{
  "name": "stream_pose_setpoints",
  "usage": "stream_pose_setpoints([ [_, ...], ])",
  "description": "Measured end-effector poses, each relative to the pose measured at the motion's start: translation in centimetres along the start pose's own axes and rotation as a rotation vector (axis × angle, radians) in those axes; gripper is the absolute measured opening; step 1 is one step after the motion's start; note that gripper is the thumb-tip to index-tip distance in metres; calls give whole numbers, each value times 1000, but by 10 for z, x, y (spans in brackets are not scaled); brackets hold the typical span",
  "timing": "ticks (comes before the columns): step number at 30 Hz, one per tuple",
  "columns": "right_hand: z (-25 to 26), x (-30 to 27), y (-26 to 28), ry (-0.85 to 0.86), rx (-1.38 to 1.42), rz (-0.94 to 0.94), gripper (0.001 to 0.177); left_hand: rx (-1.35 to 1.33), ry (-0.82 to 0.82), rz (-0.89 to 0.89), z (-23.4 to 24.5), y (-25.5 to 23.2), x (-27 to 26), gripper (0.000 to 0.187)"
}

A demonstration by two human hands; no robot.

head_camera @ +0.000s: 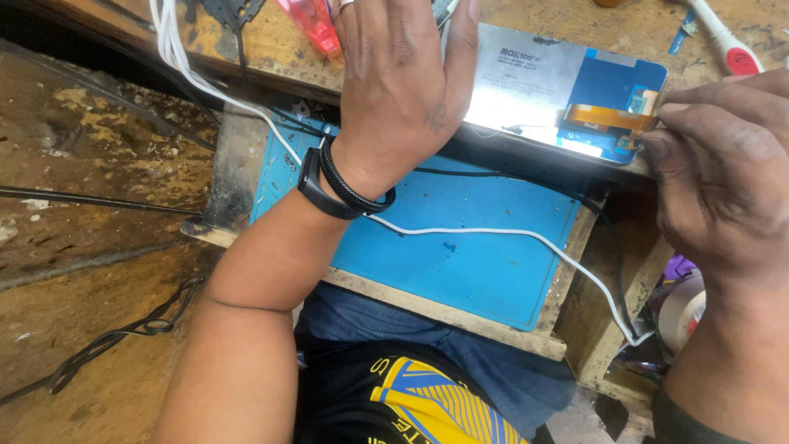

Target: The person uses tweezers to adjust a ribbon cable on a smartphone battery and secures it with tape. They then connect a charging cable to the phone to verify the repair, observing the charging indicator on the screen.

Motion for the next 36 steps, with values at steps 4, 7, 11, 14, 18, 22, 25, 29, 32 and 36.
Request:
stream_pose_setpoints([
  [4, 2, 2, 3, 2, -20, 15, 24, -51, -32, -59, 4, -2, 1, 25],
  [7, 4, 6, 7, 3, -40, 42, 25, -215, -55, -101, 10, -3, 5, 24],
  [11, 6, 8, 11, -6, -64, 58, 27, -438, -62, -88, 19, -1, 12, 18],
  [14, 5, 5, 8, -4, -55, 41, 27, -568, -74, -110, 24, 1, 16, 13],
  [18, 1, 0, -1, 3, -14, -1, 24, -800, -34, -124, 15, 9, 18, 5],
  [22, -2, -5, -4, -6, 4, -8, 23, -840, 6, -30, 5, 22, 12, 2],
  [25, -5, -7, -10, 10, 31, -38, 21, -857, 3, -20, 2, 23, 10, 2],
  [29, -7, -11, -14, 30, 47, -62, 20, -822, -32, -53, 6, 19, 12, 2],
  [32, -7, -10, -13, 25, 35, -54, 20, -827, -42, -64, 8, 17, 14, 2],
  [36, -6, -6, -9, 42, 5, -41, 19, -803, -52, -67, 5, 19, 13, 4],
])
Point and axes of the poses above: each hand's wrist, its own x-axis towards the middle knuckle, its own z-axis out of the back of the hand, y = z × x, the point moved 8 cm from there along x, towards the middle knuckle, and after that the axes turned 4 degrees about y, right-handed, at the moved point
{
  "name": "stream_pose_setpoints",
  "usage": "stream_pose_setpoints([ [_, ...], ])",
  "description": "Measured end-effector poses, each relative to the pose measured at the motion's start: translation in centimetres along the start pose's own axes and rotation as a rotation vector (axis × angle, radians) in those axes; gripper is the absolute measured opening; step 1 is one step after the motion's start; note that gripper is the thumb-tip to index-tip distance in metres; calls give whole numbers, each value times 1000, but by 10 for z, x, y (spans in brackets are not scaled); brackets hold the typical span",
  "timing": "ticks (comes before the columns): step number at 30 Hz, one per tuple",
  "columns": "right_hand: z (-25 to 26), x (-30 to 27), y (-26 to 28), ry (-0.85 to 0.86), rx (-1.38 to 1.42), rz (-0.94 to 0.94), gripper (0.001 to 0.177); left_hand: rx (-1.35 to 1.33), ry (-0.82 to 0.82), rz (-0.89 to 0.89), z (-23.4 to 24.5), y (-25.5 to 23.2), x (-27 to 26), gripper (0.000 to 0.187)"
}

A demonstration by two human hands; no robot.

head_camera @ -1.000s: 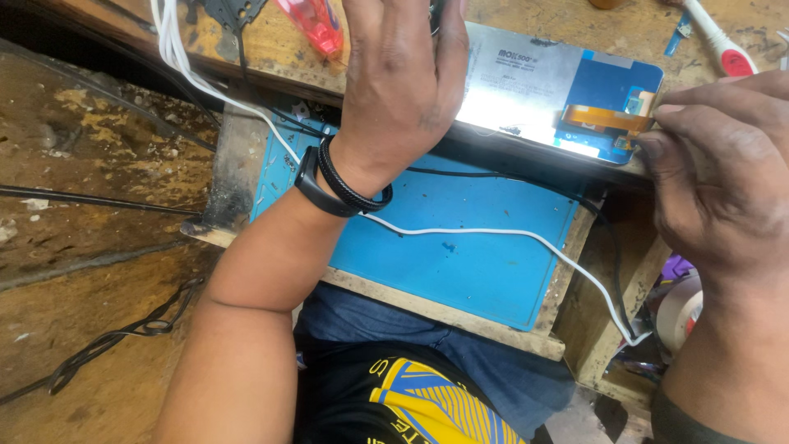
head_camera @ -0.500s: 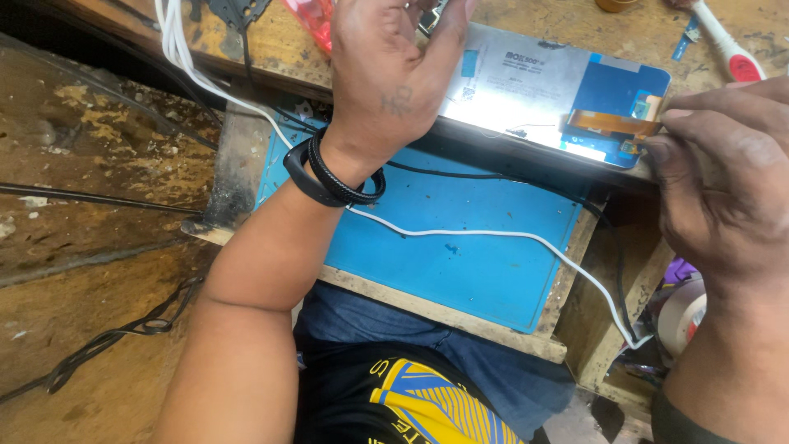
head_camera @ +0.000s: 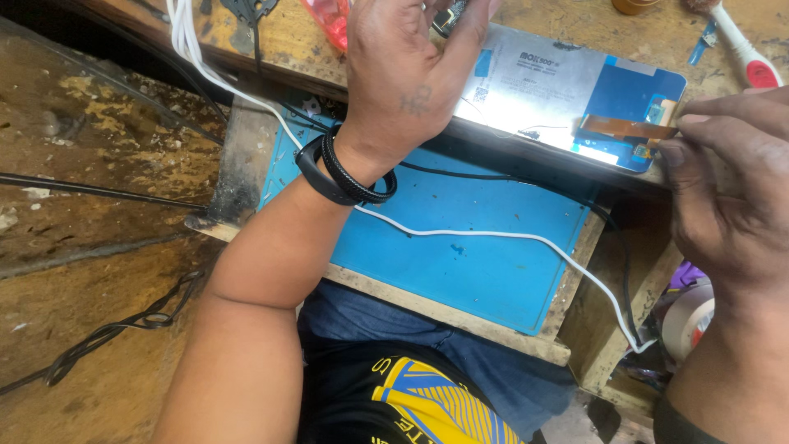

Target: The person uses tweezers to adjust a ribbon cable on a smartphone battery and secures it with tape. They then connect a charging cable to the phone to verify the repair, observing the charging indicator on the screen.

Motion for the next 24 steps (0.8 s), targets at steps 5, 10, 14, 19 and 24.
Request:
stream_pose_setpoints([
  [5, 1, 4, 5, -1, -11, 17, 19, 82, 9, 22, 1, 5, -4, 6],
  [10, 0, 5, 5, -1, 5, 13, 19, 91, -3, 9, 1, 3, -4, 6],
  [14, 0, 1, 1, -2, 8, 11, 19, 77, 0, 30, 1, 3, -4, 6],
  [19, -5, -9, -12, -9, 85, -54, 17, 74, 0, 61, 1, 3, -3, 5],
  [24, -3, -9, -12, -28, 81, -41, 15, 71, 6, 45, 0, 2, -3, 3],
])
Point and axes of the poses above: each hand's wrist, its own x-axis towards the middle knuckle, its own z-axis out of the back of the hand, y = z × x, the point moved 8 cm from there along x, towards the middle knuckle, and after that the axes turned 4 degrees about y, right-handed, at the moved point
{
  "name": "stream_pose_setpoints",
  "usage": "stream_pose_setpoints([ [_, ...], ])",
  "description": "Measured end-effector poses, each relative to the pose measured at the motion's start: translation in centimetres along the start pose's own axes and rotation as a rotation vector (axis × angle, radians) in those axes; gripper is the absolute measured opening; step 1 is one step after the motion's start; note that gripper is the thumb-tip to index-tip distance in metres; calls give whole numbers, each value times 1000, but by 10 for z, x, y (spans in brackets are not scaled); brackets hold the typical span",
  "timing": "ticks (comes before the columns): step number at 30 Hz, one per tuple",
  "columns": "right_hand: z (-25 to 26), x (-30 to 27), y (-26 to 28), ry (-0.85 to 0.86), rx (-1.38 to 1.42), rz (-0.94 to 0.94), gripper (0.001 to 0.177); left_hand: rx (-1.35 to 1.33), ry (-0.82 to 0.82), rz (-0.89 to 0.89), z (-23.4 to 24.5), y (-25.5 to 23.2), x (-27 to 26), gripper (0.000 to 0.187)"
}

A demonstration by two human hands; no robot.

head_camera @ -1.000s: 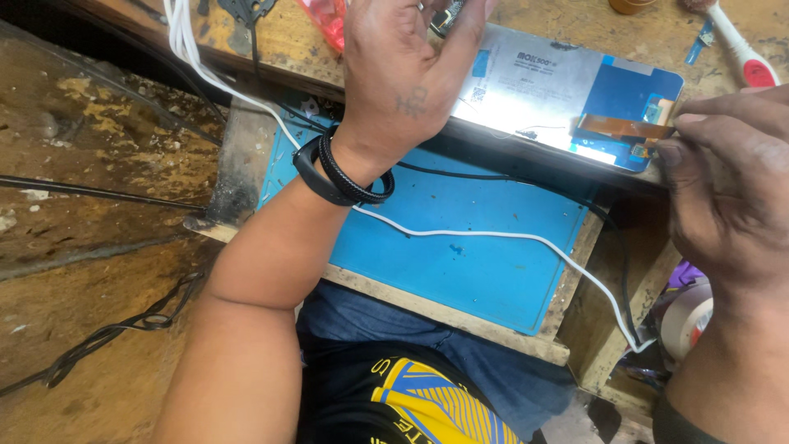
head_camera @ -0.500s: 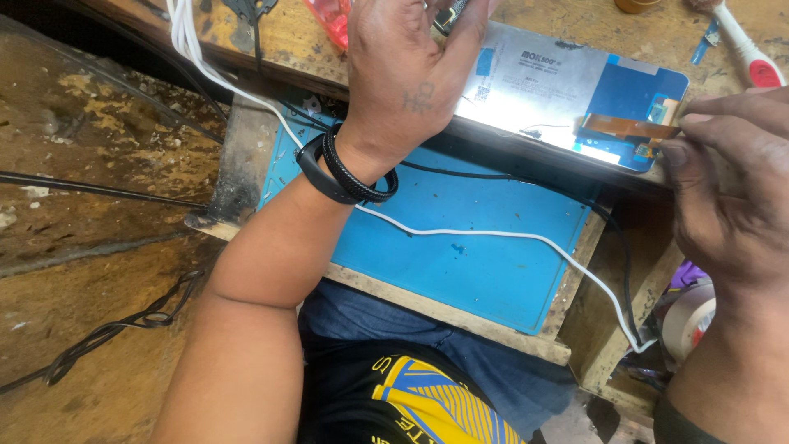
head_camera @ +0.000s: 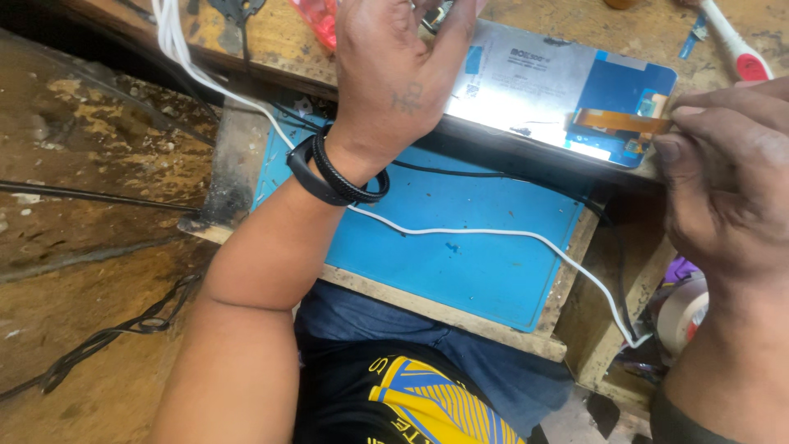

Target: The person uses tweezers to adjust a ribbon cable on a smartphone battery and secures it with tape. They then connect a charging cable to the phone to verify the repair, observing the charging indicator on the screen.

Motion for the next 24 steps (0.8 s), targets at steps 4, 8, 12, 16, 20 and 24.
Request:
stream_pose_setpoints([
  [4, 5, 3, 7, -17, -63, 37, 15, 142, 7, 12, 1, -3, 1, 7],
  [8, 10, 6, 15, -19, -137, 72, 14, 310, 31, -13, -1, -11, 2, 16],
  [12, 13, 8, 19, -32, -204, 70, 15, 439, 67, -123, -9, -32, -2, 25],
  [16, 15, 7, 21, -45, -211, 99, 13, 645, 116, -218, -22, -55, -10, 40],
  [20, 16, 7, 24, -48, -199, 135, 15, 598, 219, -181, -36, -64, -14, 46],
  [24, 17, 11, 29, -50, -210, 149, 15, 541, 400, -227, -48, -68, -13, 54],
])
Point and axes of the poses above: each hand's wrist, its own x-axis towards the middle knuckle, its own z-axis out of the back of the hand, y = z × x, the point moved 8 cm from there along x, towards the middle knuckle, and after that the axes turned 4 degrees about y, right-handed, at the moved point
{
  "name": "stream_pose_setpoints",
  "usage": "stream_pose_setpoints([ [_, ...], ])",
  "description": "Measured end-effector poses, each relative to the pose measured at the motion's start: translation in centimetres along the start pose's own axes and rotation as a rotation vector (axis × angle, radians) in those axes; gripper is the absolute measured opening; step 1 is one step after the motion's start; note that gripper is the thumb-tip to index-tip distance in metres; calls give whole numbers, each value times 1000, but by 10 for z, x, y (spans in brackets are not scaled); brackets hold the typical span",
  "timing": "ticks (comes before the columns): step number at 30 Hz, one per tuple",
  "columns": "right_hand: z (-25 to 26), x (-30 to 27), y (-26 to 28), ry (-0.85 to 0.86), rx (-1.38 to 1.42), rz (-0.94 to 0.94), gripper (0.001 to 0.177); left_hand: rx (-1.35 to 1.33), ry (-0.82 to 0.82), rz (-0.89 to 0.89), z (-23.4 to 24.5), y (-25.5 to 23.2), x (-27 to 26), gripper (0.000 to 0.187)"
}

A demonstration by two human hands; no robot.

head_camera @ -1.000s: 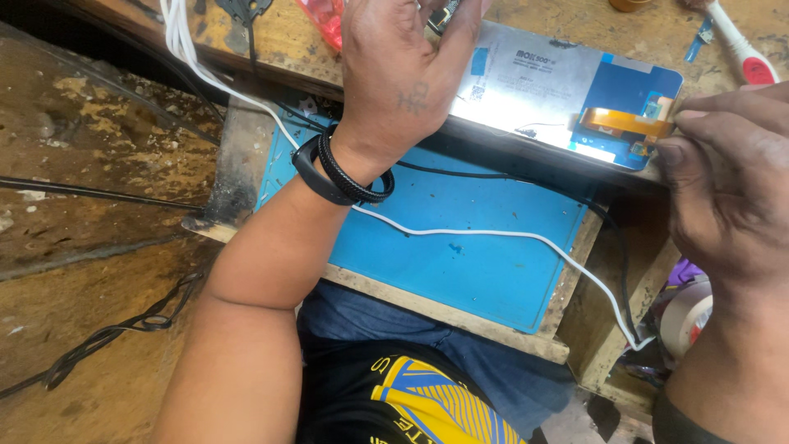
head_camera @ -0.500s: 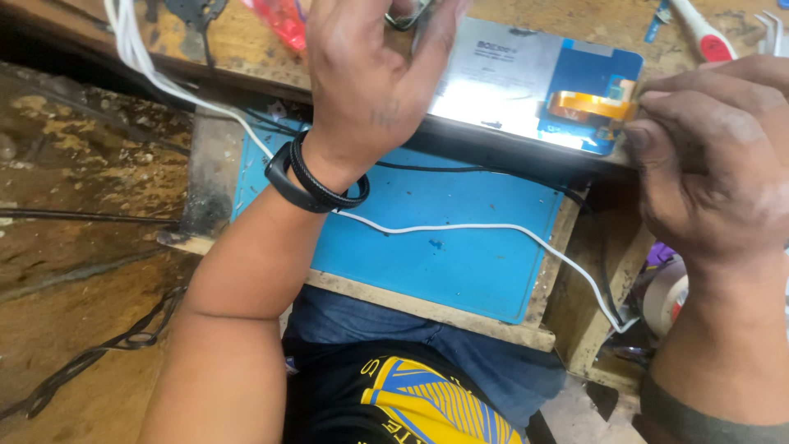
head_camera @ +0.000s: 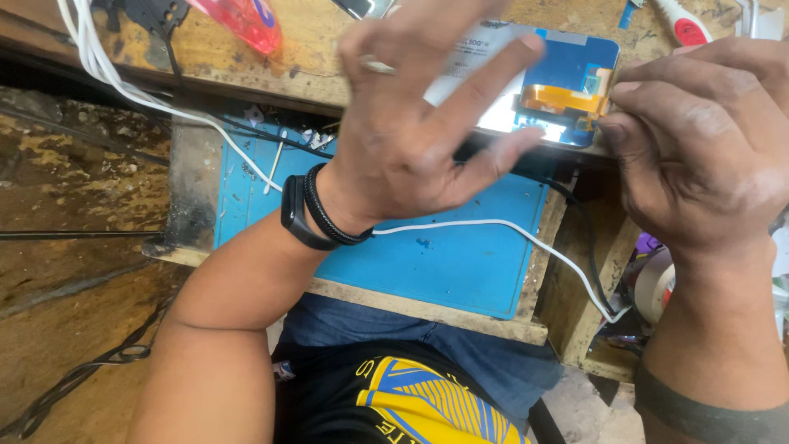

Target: The person uses tweezers to adjust a ribbon cable on a smartphone battery and secures it with tape. They then connect a charging cable to the phone to verify the repair, observing the charging indicator on the screen.

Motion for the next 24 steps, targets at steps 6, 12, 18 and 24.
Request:
stream_pose_setpoints([
  [6, 2, 7, 3, 2, -34, -2, 16, 10, 124, -151, -16, -11, 6, 48],
  [12, 3, 2, -2, -6, -65, -58, 15, -65, 81, -160, -14, -7, 2, 24],
  [18, 4, 4, -2, 3, -133, -65, 24, -206, 5, -75, -11, 0, 2, 19],
  [24, 5, 11, 6, 19, -234, -26, 37, -183, -55, -28, -9, -2, 4, 16],
])
Point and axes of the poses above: each hand's wrist, its own x-axis towards the middle knuckle, its own z-axis out of the back of the hand, y = z × x, the point moved 8 cm from there along x, towards the middle knuckle, and after that the axes turned 4 degrees about y, right-handed, at the moved point
